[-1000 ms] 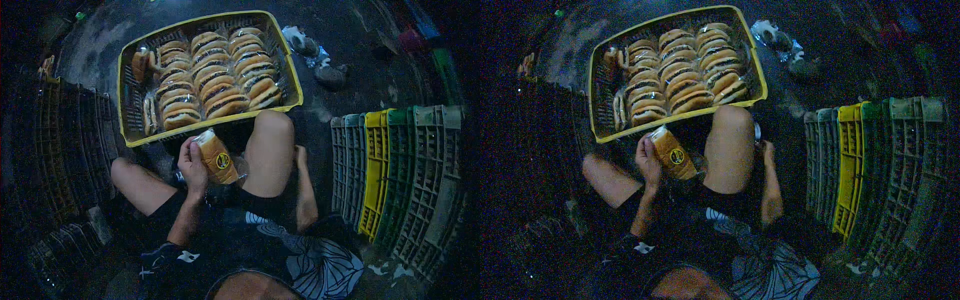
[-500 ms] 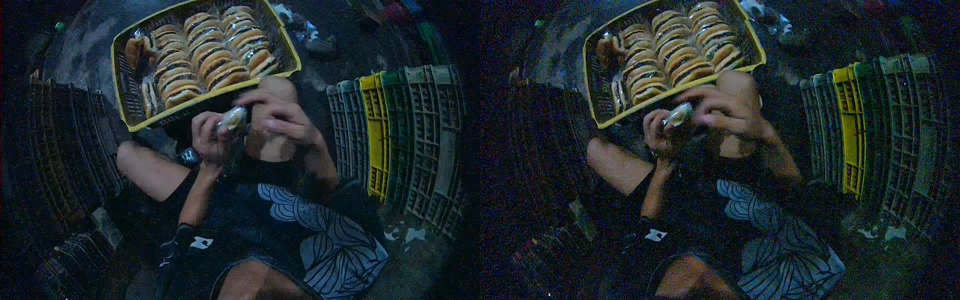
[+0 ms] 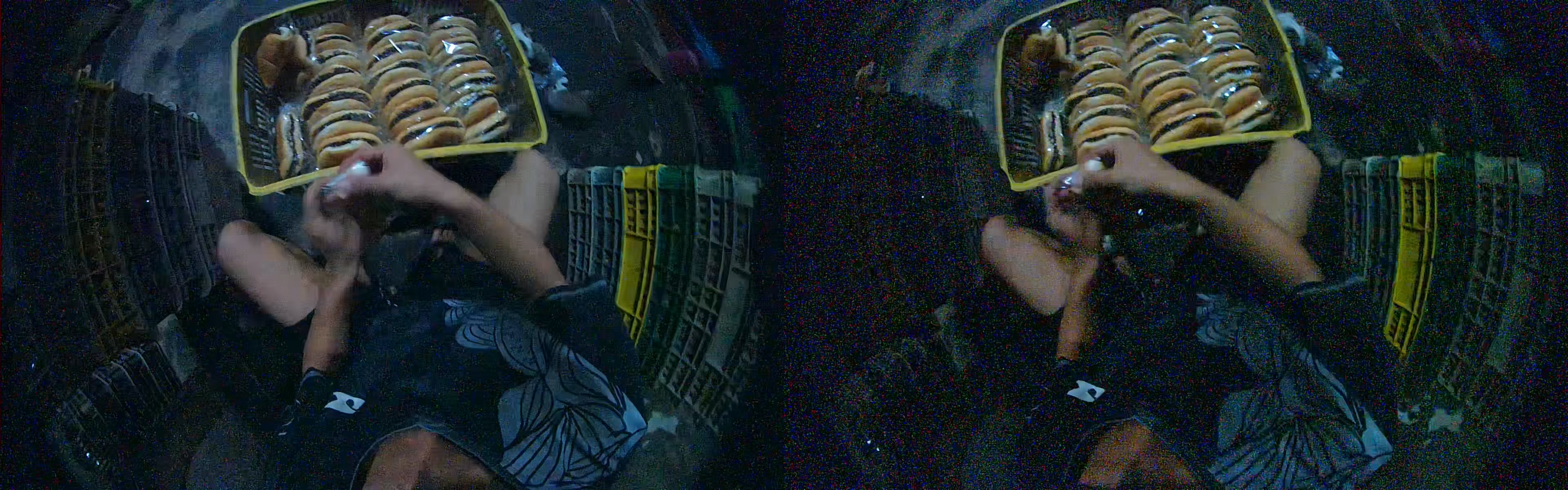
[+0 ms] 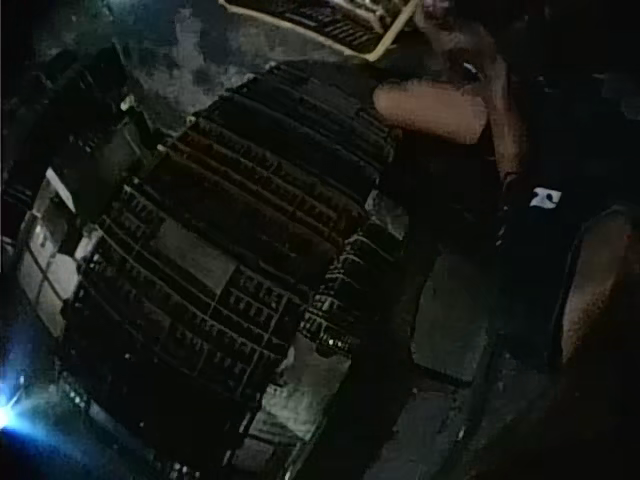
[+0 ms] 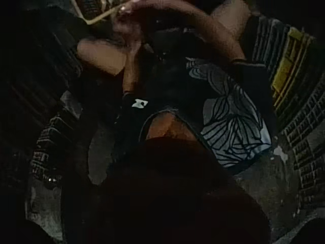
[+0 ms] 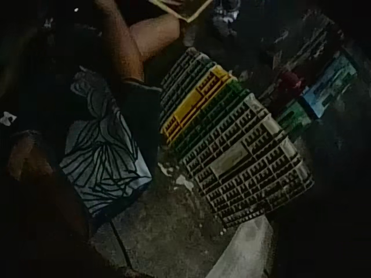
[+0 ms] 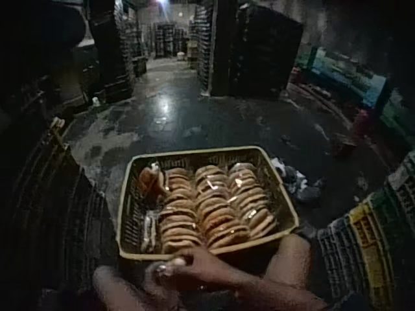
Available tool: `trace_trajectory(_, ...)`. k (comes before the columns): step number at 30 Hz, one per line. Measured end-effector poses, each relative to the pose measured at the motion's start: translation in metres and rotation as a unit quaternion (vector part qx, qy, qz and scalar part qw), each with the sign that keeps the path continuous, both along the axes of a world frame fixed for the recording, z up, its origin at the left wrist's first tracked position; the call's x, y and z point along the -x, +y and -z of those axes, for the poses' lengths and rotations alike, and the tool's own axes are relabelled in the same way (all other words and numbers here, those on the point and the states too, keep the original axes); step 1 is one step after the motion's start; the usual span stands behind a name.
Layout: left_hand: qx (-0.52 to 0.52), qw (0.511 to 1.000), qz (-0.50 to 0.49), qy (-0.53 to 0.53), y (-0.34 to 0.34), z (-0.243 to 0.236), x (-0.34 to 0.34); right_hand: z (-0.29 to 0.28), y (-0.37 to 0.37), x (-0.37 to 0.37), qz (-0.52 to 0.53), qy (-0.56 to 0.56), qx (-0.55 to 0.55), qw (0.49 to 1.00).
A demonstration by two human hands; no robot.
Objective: Inspecting and sorting packaged bread and sandwiches in a bakery production crate.
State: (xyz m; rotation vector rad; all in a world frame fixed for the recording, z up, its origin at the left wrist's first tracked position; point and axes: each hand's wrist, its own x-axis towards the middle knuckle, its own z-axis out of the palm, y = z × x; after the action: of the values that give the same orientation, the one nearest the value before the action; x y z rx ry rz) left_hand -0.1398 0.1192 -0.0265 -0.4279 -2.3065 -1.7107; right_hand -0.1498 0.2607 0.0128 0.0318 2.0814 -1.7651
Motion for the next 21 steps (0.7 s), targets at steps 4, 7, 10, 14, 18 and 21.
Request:
trace_trajectory(4, -0.079, 0.991, -0.11, -0.026, -0.011, -0.009, 0.053, 0.033, -0.023, -0.018, 0.159, 0.233, -0.147, 0.948)
trace_trajectory(7, -0.01, 0.95, 0.267, -0.164, -0.009, -0.022, 0.08, 0.05, -0.042, -0.023, 0.257, 0.207, 0.04, 0.943)
trace_trajectory(10, 0.247, 0.94, 0.233, -0.018, 0.003, 0.025, 0.155, 0.061, -0.033, 0.018, 0.365, 0.229, 0.08, 0.899)
trace_trajectory(14, 0.572, 0.685, 0.381, 0.24, -0.06, 0.076, 0.221, 0.06, -0.047, 0.099, 0.39, 0.275, 0.01, 0.879)
trace_trajectory(18, 0.484, 0.776, 0.343, -0.214, -0.051, 0.065, 0.27, 0.1, -0.047, 0.106, 0.163, 0.108, -0.156, 0.968)
trace_trajectory(21, 0.348, 0.931, 0.108, -0.019, 0.025, 0.018, 0.263, 0.072, -0.052, 0.062, 0.204, 0.149, -0.21, 0.944)
